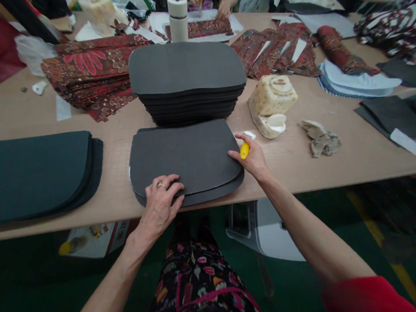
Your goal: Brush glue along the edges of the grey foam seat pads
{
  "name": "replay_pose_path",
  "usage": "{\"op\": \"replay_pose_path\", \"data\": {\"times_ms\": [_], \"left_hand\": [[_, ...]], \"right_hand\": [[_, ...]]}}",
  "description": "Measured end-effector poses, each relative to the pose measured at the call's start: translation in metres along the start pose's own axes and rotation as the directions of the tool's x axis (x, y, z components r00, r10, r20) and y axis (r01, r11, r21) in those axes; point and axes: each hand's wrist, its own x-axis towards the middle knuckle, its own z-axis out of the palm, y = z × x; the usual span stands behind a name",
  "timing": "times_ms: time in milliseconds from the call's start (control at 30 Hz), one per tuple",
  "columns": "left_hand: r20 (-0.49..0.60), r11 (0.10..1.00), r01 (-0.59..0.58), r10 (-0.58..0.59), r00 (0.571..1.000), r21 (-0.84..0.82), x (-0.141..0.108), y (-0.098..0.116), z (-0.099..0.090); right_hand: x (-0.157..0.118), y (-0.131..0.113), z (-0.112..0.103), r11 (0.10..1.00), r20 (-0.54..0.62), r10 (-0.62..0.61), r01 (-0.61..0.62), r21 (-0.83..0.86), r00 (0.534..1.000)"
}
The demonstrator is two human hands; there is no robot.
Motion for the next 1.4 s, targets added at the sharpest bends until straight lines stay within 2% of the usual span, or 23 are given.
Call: {"op": "replay_pose_path", "data": {"times_ms": [267,567,767,1167,1267,1400], "left_hand": [[-0.021,0.993,-0.034,0.037,0.999,0.117,0.001,0.003,0.002],[-0.029,0.981,-0.002,0.007,1.000,0.193,0.002,-0.001,0.009],[-0.058,0.978,-0.037,0.050,0.997,0.206,0.004,-0.003,0.012],[-0.015,0.978,0.022,-0.020,1.000,0.207,0.007,0.000,0.010],[0.033,0.973,0.040,-0.049,0.998,0.225,0.011,0.003,0.008],[0.051,0.968,0.042,-0.057,0.997,0.249,0.006,0.004,0.004]], "right_hand": [[-0.005,-0.001,-0.004,0.992,0.079,-0.021,0.031,-0.121,0.997],[-0.001,0.014,-0.004,1.000,0.096,0.021,-0.021,0.003,0.995],[-0.001,0.017,-0.004,0.998,0.096,0.050,-0.053,0.023,0.994],[-0.004,0.020,-0.008,0.998,0.157,0.008,-0.017,0.059,0.988],[-0.007,0.018,-0.008,1.000,0.178,-0.017,0.017,0.001,0.984],[-0.015,0.007,-0.001,0.975,0.124,-0.055,0.080,-0.206,0.991]]}}
